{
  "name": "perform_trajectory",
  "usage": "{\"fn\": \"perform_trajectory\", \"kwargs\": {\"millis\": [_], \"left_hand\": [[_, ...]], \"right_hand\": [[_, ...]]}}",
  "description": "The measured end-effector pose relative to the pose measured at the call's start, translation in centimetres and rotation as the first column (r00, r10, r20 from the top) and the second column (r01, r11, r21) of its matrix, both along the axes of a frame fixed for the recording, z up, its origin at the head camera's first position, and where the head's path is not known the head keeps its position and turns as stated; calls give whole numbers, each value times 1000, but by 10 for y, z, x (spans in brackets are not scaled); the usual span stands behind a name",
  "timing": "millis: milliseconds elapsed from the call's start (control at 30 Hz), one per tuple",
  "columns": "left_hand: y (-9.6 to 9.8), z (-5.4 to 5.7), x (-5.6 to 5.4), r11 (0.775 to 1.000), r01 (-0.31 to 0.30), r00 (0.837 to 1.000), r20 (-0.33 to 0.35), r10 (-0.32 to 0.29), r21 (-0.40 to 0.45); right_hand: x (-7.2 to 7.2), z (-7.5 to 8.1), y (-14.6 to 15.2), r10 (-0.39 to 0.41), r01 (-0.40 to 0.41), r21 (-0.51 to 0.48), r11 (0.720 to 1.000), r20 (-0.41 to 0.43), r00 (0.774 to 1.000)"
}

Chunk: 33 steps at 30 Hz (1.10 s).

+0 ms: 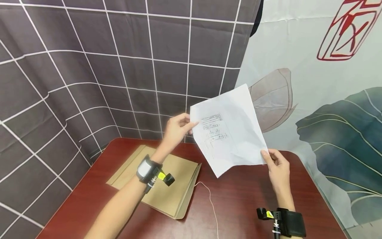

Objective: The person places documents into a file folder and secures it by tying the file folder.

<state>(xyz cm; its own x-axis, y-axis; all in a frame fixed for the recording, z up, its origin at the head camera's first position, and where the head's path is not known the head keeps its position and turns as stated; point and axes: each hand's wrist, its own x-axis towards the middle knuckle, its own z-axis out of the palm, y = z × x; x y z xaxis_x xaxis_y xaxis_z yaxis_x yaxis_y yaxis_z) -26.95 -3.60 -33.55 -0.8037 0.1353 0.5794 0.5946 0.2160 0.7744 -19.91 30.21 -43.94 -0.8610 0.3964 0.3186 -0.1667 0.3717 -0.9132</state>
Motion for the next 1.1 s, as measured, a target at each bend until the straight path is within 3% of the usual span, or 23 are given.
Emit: {"fn": "perform_trajectory", "kwargs": {"millis": [233,467,700,833,900,1000,1100], "left_hand": [[-25,-4,15,992,123,984,126,-126,35],[-60,-8,21,957,290,933,231,-277,-26],[-90,-6,24,930,279,946,234,-223,-241],[-93,-7,29,929,295,929,294,-224,-222],[-94,-13,29,937,285,926,309,-215,-201],[-95,-20,33,952,241,939,294,-180,-187],[-97,-25,36,967,203,950,269,-156,-156]], "right_hand": [[9,20,-1,56,-52,83,995,-49,997],[10,26,0,146,-136,135,981,-69,987],[8,27,-2,169,-156,137,978,-84,982],[6,28,-3,175,-162,153,975,-77,982],[6,28,-3,179,-165,161,973,-73,981],[6,29,-3,186,-174,139,975,-78,979],[6,30,-3,231,-232,5,973,-111,967]]}}
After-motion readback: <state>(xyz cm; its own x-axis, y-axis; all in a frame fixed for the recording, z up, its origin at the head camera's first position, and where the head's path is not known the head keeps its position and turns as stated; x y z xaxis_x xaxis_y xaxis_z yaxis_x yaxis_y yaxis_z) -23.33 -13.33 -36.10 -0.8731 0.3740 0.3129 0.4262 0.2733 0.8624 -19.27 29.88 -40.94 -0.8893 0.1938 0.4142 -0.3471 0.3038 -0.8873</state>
